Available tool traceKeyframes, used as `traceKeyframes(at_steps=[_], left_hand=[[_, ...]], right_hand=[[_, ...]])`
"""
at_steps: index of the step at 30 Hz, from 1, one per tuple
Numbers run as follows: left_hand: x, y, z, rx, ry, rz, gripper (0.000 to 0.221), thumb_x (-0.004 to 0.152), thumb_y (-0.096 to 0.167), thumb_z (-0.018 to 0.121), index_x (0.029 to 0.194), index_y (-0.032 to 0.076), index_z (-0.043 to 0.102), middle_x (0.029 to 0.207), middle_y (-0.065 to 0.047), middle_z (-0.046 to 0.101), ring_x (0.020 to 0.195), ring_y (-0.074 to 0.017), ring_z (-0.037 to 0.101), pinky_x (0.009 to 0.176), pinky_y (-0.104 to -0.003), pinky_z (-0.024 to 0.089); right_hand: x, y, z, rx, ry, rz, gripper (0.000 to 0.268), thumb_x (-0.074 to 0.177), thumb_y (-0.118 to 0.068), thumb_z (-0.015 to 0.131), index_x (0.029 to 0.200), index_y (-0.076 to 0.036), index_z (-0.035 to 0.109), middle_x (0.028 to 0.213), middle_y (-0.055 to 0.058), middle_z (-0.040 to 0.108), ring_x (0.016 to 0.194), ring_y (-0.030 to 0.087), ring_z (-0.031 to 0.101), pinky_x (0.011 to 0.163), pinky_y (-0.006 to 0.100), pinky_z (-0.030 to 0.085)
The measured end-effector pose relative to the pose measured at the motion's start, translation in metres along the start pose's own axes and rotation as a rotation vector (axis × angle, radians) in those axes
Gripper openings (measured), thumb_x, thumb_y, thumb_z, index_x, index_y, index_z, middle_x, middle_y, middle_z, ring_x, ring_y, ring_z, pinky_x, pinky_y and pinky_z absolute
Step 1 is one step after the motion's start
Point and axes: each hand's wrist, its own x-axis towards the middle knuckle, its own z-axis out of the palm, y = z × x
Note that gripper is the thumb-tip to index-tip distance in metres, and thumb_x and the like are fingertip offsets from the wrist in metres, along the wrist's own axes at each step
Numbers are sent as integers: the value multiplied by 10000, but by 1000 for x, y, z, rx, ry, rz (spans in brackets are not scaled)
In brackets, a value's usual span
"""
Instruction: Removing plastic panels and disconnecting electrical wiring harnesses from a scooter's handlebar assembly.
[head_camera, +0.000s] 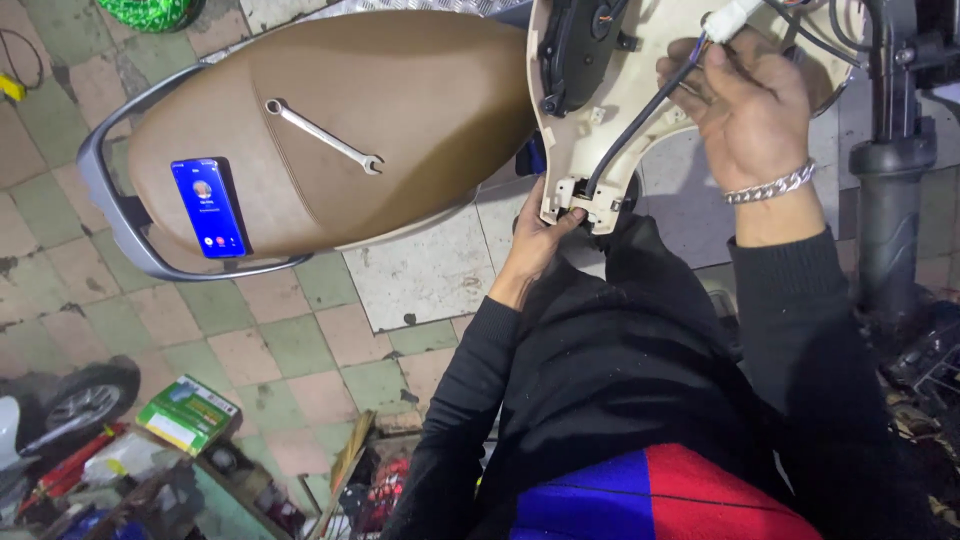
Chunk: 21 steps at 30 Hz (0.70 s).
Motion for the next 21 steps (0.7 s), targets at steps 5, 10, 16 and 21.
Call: traceKeyframes(at_steps=[5,10,16,21], left_hand=[[2,-6,8,221,17,148,547,919,173,746,1417,90,536,1279,-70,687,1170,-222,644,1018,-360,514],[-4,-4,10,566,6,220,557,909,267,741,1406,89,562,1304,-91,695,1170,-253,666,975,-367,512],[-9,7,-3,697,-302,343,501,904,252,765,1328,74,568,1272,-102,669,1159,-291,667,998,-376,509],[7,29,-14,813,-562,300,669,924,237,710,1486,5,431,1503,-173,527,1402,-350,519,1181,-435,429]], right_hand=[[-1,16,-6,124,105,-64,121,1103,-198,548,997,-142,561,985,42,632,944,185,664,932,344,645],[6,39,-12,106,172,-149,221,1099,-321,552,1190,-121,573,915,-4,540,847,137,565,841,345,588],[0,49,3,151,362,-150,293,1057,-410,589,1057,-118,572,813,14,500,692,116,457,652,272,387],[0,52,2,-34,386,-280,398,1171,-393,480,1512,-192,517,887,39,532,609,73,400,560,224,319]])
